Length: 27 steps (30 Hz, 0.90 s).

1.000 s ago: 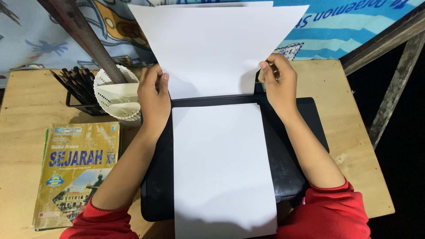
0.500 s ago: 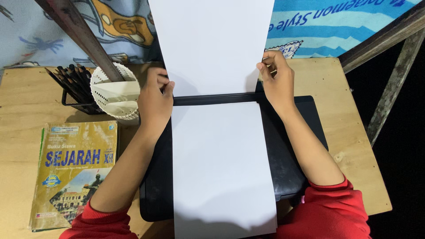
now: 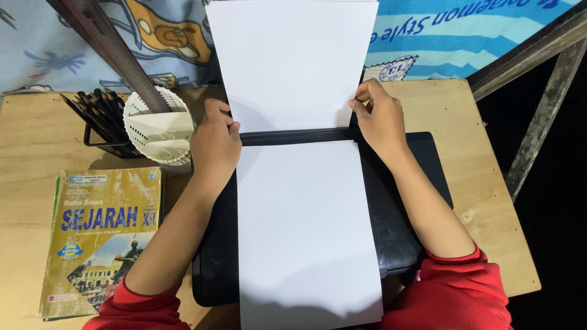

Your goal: The person repeatedly picks up sheets of white paper and places them into the open paper tray of a black printer on a wooden desk. The person continues loading paper until the tray is full, then closes the printer lid.

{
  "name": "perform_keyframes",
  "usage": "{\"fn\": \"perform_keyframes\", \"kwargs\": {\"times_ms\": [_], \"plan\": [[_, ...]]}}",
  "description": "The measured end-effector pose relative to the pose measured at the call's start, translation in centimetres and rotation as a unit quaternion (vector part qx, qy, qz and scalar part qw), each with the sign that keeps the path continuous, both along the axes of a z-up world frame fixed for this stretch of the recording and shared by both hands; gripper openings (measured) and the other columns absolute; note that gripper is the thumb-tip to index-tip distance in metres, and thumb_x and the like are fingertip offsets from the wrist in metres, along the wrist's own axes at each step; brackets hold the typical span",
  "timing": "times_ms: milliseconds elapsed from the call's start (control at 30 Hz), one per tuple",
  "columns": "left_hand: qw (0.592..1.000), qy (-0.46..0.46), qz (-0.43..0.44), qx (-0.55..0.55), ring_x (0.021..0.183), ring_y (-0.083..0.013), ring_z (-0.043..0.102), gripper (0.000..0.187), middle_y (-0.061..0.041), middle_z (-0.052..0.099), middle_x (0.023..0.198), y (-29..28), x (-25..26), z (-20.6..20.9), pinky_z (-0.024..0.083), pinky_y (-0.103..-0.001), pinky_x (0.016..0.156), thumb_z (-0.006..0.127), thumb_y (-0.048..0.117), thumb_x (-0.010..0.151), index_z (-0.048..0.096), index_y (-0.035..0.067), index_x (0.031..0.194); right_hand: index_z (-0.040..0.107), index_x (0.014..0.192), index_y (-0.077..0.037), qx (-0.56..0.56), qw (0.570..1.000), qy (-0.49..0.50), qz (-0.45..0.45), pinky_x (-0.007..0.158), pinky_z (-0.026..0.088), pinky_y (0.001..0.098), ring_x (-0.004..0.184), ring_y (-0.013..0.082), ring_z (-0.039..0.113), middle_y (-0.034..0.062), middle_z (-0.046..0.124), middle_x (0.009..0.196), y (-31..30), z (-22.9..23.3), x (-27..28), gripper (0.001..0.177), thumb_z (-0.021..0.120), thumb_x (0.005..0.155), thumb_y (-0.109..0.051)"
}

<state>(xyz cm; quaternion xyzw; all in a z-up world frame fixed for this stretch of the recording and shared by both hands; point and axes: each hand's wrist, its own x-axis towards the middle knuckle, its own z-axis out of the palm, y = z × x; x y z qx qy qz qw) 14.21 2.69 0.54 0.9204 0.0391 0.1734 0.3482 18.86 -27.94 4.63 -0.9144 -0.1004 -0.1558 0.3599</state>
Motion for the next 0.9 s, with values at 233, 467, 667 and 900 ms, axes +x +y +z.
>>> {"fn": "perform_keyframes", "kwargs": {"times_ms": [233,467,667,900], "plan": [[0.999,-0.037,-0.02,0.004,0.085,-0.0285,0.071,0.036,-0.005,0.072,0.087,0.3,0.3,-0.4,0.045,-0.047,0.091,0.071,0.004,0.092,0.047,0.007,0.119,0.057,0.112,-0.004,-0.01,1.0,-0.015,0.001,0.063,0.051,0.0345,0.063,0.0184,0.066,0.0081,0.076,0.091,0.1,-0.2,0.1,0.022,0.072,0.095,-0.003],[1.0,-0.021,-0.015,-0.009,0.087,-0.0278,0.07,0.037,-0.006,0.073,0.088,-0.1,0.3,0.2,0.043,-0.047,0.093,0.071,0.005,0.093,0.046,0.006,0.12,0.051,0.12,-0.004,-0.01,1.0,-0.018,-0.008,0.064,0.049,0.0369,0.063,0.02,0.064,0.007,0.074,0.088,-0.2,-0.4,0.2,0.033,0.073,0.096,-0.005],[0.996,-0.08,-0.022,-0.019,0.131,-0.0423,0.048,0.064,-0.027,0.046,0.139,-0.1,0.1,0.2,0.038,-0.05,0.111,0.067,0.003,0.094,0.032,-0.003,0.147,0.043,0.147,-0.004,-0.006,0.993,-0.114,0.007,0.085,0.052,0.0359,0.1,0.0236,0.056,0.0164,0.05,0.121,-0.8,-1.3,0.4,0.058,0.074,0.098,-0.006],[0.991,-0.038,-0.122,-0.032,0.155,-0.0475,0.021,0.09,-0.03,0.017,0.169,0.0,1.0,-0.7,0.023,-0.05,0.126,0.059,0.0,0.097,-0.002,0.001,0.163,0.039,0.161,-0.009,-0.092,0.98,-0.162,0.062,0.109,0.043,0.0439,0.125,0.0321,0.039,0.0202,0.031,0.137,-1.2,-2.9,1.1,0.07,0.075,0.1,-0.004]]}}
